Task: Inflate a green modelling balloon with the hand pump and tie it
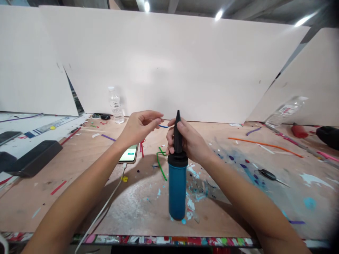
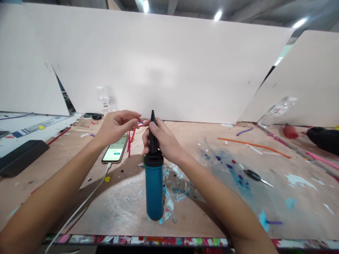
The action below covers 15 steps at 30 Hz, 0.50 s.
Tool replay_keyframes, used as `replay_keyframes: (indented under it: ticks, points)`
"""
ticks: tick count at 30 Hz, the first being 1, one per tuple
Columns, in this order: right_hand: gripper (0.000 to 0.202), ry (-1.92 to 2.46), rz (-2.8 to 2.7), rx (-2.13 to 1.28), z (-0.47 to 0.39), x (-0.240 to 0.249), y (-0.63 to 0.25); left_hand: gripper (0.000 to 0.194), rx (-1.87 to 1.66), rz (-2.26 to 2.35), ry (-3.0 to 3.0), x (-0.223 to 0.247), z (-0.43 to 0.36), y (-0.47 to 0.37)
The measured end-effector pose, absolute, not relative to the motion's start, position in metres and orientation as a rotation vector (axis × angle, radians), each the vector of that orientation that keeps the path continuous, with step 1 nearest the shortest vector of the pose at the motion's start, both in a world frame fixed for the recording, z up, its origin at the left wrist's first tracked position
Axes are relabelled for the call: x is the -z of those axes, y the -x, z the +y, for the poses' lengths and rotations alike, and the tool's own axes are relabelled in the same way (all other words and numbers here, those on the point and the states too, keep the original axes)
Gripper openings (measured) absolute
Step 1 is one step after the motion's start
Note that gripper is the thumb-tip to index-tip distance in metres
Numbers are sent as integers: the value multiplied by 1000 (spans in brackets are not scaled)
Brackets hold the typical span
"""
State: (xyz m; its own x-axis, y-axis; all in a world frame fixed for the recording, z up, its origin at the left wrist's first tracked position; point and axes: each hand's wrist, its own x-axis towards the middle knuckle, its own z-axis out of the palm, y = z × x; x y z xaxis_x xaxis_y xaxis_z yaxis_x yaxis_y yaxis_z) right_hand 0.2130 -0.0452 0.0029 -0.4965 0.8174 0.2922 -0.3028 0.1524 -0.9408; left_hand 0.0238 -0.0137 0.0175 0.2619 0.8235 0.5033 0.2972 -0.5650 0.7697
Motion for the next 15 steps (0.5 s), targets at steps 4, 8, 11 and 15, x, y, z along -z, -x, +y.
replay_keyframes:
  ticks: [4, 8, 11, 15]
  points:
    - [26, 595, -1420, -1523, -31, -4, -222, 51, -808, 1262, -2175, 15, 16, -17]
    - [29, 641, -1376, -1536, -19, -5, -231, 41, -497, 1259, -2301, 62, 30, -28]
    - [28, 632, -1358, -1506, -14, -7, -237, 38, -528, 1300, -2264, 86, 26, -44]
    - [26, 631, -1382, -1508, -12, -7, -243, 16, -641, 1345, -2144, 95, 24, -53]
